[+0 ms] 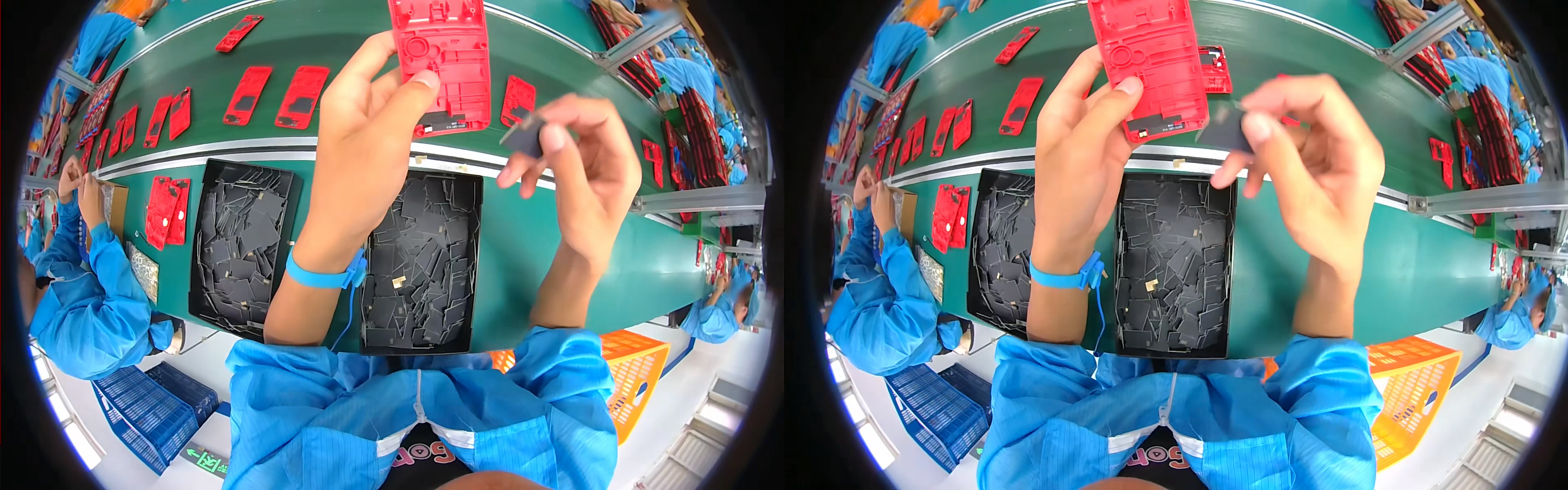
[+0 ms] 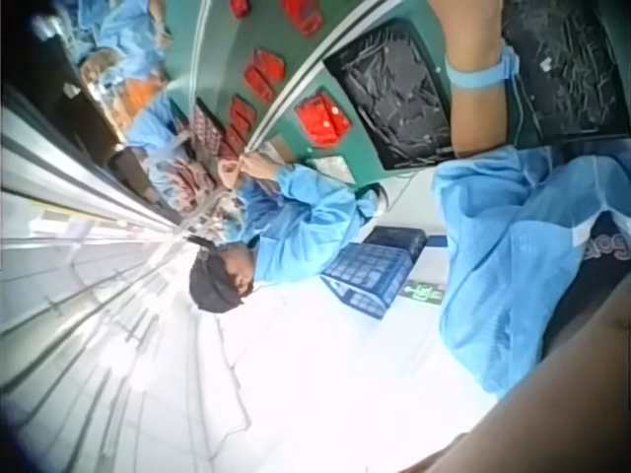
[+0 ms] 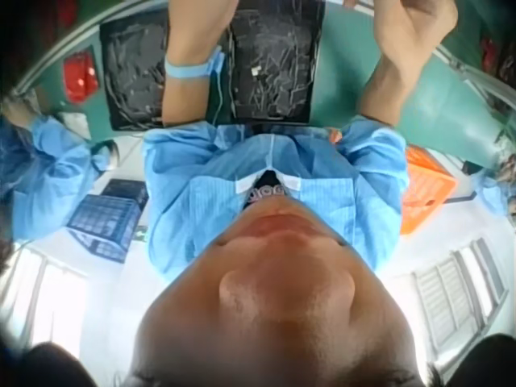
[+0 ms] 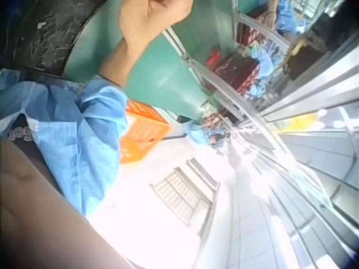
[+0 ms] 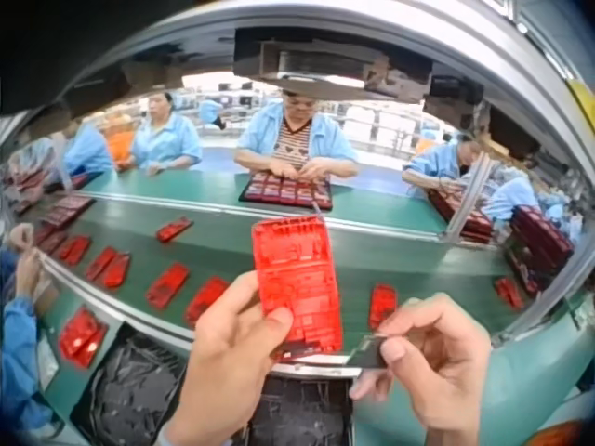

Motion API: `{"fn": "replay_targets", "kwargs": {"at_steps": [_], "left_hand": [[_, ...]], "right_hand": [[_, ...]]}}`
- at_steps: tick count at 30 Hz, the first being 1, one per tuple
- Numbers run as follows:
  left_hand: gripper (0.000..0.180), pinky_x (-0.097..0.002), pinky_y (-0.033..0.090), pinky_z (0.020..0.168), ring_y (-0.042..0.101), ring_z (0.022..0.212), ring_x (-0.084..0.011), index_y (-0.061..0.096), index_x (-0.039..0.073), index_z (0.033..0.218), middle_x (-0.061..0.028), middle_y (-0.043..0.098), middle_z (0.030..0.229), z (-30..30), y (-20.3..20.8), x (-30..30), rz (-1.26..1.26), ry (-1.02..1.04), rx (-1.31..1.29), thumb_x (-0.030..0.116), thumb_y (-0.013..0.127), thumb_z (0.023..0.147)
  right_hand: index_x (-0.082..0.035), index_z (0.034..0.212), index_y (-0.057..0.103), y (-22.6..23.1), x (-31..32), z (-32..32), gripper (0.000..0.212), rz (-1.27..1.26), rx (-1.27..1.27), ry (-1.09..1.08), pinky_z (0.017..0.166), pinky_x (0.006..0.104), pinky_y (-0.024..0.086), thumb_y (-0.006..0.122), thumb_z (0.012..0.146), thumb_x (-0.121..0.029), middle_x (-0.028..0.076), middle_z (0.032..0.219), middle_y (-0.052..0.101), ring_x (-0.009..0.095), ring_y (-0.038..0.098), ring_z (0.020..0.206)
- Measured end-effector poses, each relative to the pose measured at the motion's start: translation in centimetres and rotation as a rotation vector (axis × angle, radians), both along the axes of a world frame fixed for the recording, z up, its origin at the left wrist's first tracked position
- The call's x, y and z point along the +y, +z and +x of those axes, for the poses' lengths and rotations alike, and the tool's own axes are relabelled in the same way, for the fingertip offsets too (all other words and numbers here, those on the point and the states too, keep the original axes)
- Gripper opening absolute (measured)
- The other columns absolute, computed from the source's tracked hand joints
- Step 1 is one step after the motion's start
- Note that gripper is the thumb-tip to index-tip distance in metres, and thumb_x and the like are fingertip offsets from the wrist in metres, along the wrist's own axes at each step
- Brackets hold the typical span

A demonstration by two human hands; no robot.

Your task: Assembling small components into red plastic device housings on a factory conveyor belt.

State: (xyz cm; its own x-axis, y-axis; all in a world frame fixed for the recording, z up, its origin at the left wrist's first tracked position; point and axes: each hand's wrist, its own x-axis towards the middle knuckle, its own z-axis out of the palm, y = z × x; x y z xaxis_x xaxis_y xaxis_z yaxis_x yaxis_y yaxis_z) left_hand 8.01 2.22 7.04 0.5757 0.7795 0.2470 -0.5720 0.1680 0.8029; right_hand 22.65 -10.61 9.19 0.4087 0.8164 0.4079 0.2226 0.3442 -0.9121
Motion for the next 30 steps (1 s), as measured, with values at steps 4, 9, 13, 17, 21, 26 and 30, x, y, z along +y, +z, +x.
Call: {"fn": "replay_targets", "kwargs": {"at_steps": [4, 9, 13, 17, 21, 26, 30], "left_hand": [[0.035, -0.0299, 0.055, 0.09, 0.068, 0.102, -0.015, 0.051, -0.007, 0.135, -0.017, 0.072, 0.115, 0.1, -0.3, 0.0, 0.055, -0.005, -0.01, 0.0, 0.055, 0.101], [0.037, -0.0305, 0.057, 0.088, 0.07, 0.102, -0.0174, 0.049, -0.008, 0.136, -0.0186, 0.072, 0.112, 0.0, 0.0, -0.5, 0.056, -0.033, -0.029, -0.002, 0.056, 0.1], [0.036, -0.0297, 0.058, 0.086, 0.071, 0.101, -0.0179, 0.049, -0.009, 0.136, -0.0193, 0.073, 0.111, 0.1, 0.0, -0.8, 0.104, -0.029, 0.017, -0.003, 0.056, 0.1], [0.035, -0.0297, 0.058, 0.086, 0.07, 0.1, -0.0167, 0.05, -0.008, 0.134, -0.0189, 0.073, 0.111, 0.1, 0.0, -0.8, 0.101, -0.006, 0.034, -0.004, 0.056, 0.1], [0.033, -0.0295, 0.058, 0.085, 0.07, 0.1, -0.0162, 0.051, -0.008, 0.133, -0.0183, 0.073, 0.111, 0.2, 0.0, -0.9, 0.108, 0.004, 0.023, -0.004, 0.057, 0.1], [0.034, -0.0276, 0.057, 0.085, 0.07, 0.1, -0.0147, 0.051, -0.008, 0.132, -0.0174, 0.074, 0.109, 0.3, -0.4, -0.7, 0.111, 0.039, -0.011, -0.005, 0.057, 0.099], [0.033, -0.0263, 0.057, 0.084, 0.069, 0.099, -0.0133, 0.052, -0.008, 0.132, -0.0172, 0.074, 0.11, 0.2, -0.6, -0.6, 0.102, 0.032, -0.006, -0.006, 0.057, 0.099]], "right_hand": [[0.008, 0.123, 0.062, 0.4, 2.2, -0.7, 0.026, 0.013, -0.062, -0.061, 0.051, 0.0237, 0.05, 0.064, 0.097, 0.001, 0.014, 0.093, 0.071, 0.016, 0.071, 0.069], [0.008, 0.109, 0.07, 0.3, 2.8, -1.5, 0.018, 0.041, 0.119, -0.184, 0.06, 0.0241, 0.055, 0.071, 0.091, 0.006, 0.012, 0.092, 0.074, 0.018, 0.073, 0.074], [0.007, 0.107, 0.07, -0.4, 3.0, -0.9, 0.017, 0.082, 0.082, -0.215, 0.06, 0.024, 0.055, 0.072, 0.091, 0.005, 0.013, 0.091, 0.074, 0.017, 0.073, 0.073], [0.007, 0.106, 0.071, -0.6, 3.1, -1.1, 0.015, 0.054, 0.108, -0.216, 0.057, 0.023, 0.052, 0.073, 0.091, 0.003, 0.013, 0.089, 0.074, 0.017, 0.073, 0.072], [0.005, 0.099, 0.073, -0.4, 3.3, -1.6, 0.008, 0.068, 0.145, -0.234, 0.057, 0.02, 0.051, 0.073, 0.091, 0.004, 0.011, 0.085, 0.075, 0.012, 0.073, 0.073], [0.005, 0.099, 0.074, -1.0, 3.2, -1.5, 0.008, 0.072, 0.106, -0.209, 0.056, 0.0194, 0.049, 0.074, 0.09, 0.005, 0.01, 0.084, 0.075, 0.01, 0.07, 0.069], [0.005, 0.097, 0.075, -1.1, 3.0, -0.7, 0.008, 0.055, 0.046, -0.149, 0.056, 0.0191, 0.047, 0.075, 0.089, 0.006, 0.007, 0.082, 0.073, 0.008, 0.065, 0.067]]}}
